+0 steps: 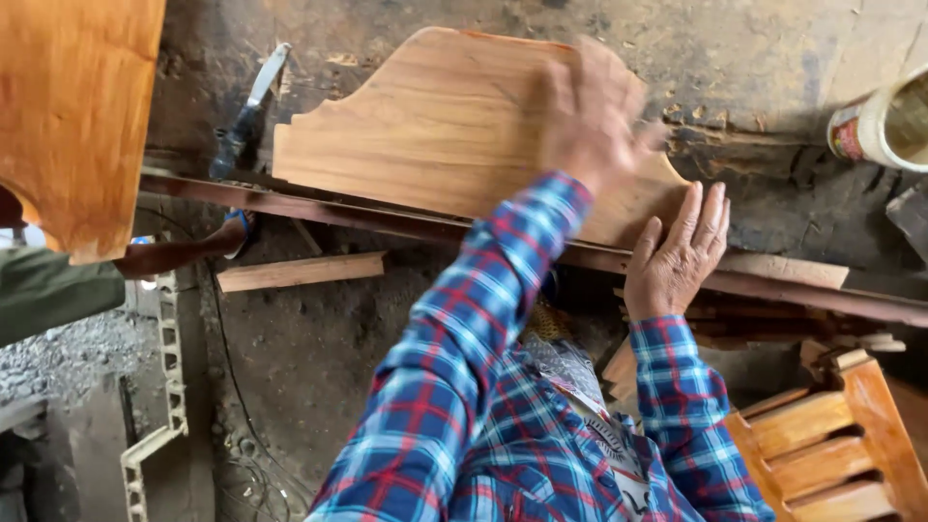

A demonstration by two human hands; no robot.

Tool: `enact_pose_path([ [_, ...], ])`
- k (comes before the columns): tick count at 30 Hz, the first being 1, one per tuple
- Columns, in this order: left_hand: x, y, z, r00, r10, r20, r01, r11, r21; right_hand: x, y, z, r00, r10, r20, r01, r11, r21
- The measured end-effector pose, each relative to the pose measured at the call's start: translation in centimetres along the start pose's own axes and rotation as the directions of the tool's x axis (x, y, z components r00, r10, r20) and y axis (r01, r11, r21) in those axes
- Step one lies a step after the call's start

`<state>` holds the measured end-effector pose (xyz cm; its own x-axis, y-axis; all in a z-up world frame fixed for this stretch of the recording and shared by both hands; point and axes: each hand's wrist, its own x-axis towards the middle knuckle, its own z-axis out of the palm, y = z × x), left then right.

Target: Opening a can of varnish and applying it to wooden furniture parts using a brush

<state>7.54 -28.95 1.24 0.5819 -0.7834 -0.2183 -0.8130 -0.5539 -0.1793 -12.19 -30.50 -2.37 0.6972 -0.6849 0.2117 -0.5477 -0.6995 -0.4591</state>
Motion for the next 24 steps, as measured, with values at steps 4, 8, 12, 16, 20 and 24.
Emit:
enact_pose_path([
  [4, -1.8, 2.1, 1.0, 0.972, 0.118, -0.206, -0.167, 0.956, -0.240, 0.2, 0.1, 0.2, 1.000, -0.004, 0.001, 0.004, 1.000, 0.008],
  [8, -1.0, -2.3, 4.8, 0.955, 0.255, -0.154, -0.278, 0.947, -0.158, 0.1, -0.5, -0.5, 0.999, 0.017, 0.029, -0.017, 1.000, 0.004],
  [12, -0.1, -11.5, 10.1, 0.897, -0.162, -0.412, -0.012, 0.921, -0.388, 0.2, -0.4, -0.7, 1.000, 0.000, 0.029, 0.000, 1.000, 0.010],
  [16, -3.4, -18.3, 7.6, 0.868, -0.376, -0.325, 0.231, 0.884, -0.405, 0.0, 0.2, -0.7, 1.000, -0.003, 0.023, 0.001, 0.998, 0.059],
  [20, -7.2, -16.3, 7.3, 0.771, -0.634, 0.068, 0.610, 0.702, -0.367, -0.4, 1.2, -1.3, 0.998, -0.002, 0.065, -0.013, 0.974, 0.226],
  [24, -9.4, -3.3, 8.2, 0.797, -0.300, -0.525, 0.109, 0.926, -0.362, -0.5, 1.3, -1.7, 0.999, -0.032, 0.039, 0.014, 0.920, 0.391],
])
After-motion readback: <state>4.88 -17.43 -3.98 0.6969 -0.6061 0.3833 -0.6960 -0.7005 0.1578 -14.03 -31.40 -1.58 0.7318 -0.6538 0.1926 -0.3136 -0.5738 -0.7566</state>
